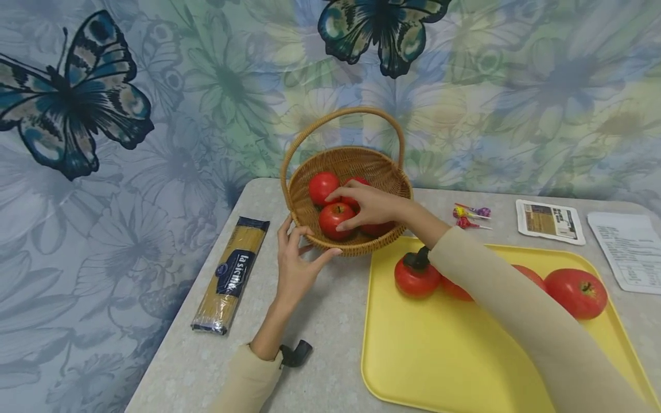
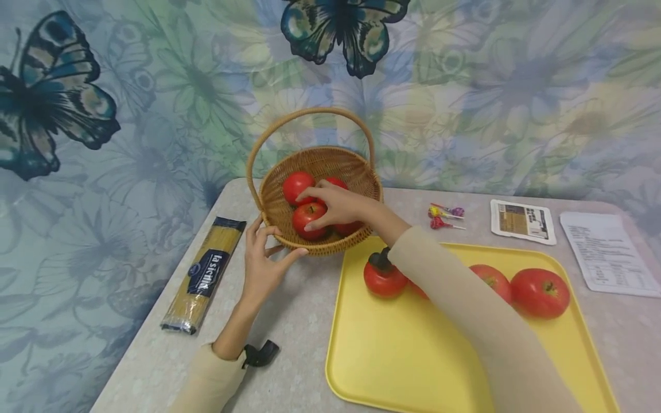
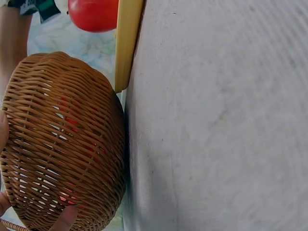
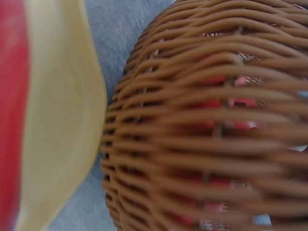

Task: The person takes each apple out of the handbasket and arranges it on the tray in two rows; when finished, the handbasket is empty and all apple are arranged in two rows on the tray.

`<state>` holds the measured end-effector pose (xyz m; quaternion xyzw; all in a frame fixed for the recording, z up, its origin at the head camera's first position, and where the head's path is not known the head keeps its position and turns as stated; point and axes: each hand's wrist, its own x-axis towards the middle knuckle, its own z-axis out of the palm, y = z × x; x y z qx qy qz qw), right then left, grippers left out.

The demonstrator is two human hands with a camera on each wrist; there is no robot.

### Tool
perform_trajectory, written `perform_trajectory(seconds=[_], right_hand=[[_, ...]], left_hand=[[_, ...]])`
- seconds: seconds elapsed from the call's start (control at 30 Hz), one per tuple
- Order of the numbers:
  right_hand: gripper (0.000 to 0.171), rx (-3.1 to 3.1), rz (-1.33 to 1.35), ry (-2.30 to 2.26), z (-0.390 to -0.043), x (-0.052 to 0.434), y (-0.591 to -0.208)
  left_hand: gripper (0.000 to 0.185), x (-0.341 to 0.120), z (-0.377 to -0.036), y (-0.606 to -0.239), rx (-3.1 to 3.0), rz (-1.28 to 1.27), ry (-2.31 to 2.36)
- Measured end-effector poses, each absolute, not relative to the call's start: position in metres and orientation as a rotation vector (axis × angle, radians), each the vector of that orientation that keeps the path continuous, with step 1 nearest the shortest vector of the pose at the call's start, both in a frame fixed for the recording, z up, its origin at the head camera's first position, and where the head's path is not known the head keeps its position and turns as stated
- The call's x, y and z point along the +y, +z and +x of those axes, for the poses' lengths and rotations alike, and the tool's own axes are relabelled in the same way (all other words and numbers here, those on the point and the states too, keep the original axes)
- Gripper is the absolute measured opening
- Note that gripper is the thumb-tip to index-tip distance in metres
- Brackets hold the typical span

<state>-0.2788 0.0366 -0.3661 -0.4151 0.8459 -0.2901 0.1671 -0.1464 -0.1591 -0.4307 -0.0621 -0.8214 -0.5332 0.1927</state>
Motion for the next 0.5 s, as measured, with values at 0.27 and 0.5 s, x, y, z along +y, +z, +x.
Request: perform_trajectory(seconds=[0.27,0.5], right_hand=[[0.06,2.433,-1.181,-0.744,-0.286,0.026,-0.376],[0.063,2.43,-1.122,-0.663,-0.284,0.019,-0.381]], left_hand=[[0.05,-0.163,-0.154,-0.443,-2.307,-0.175,-1.477],[0.052,-0.164,-0.152,-0.444,-2.317,-0.154,-1.462]])
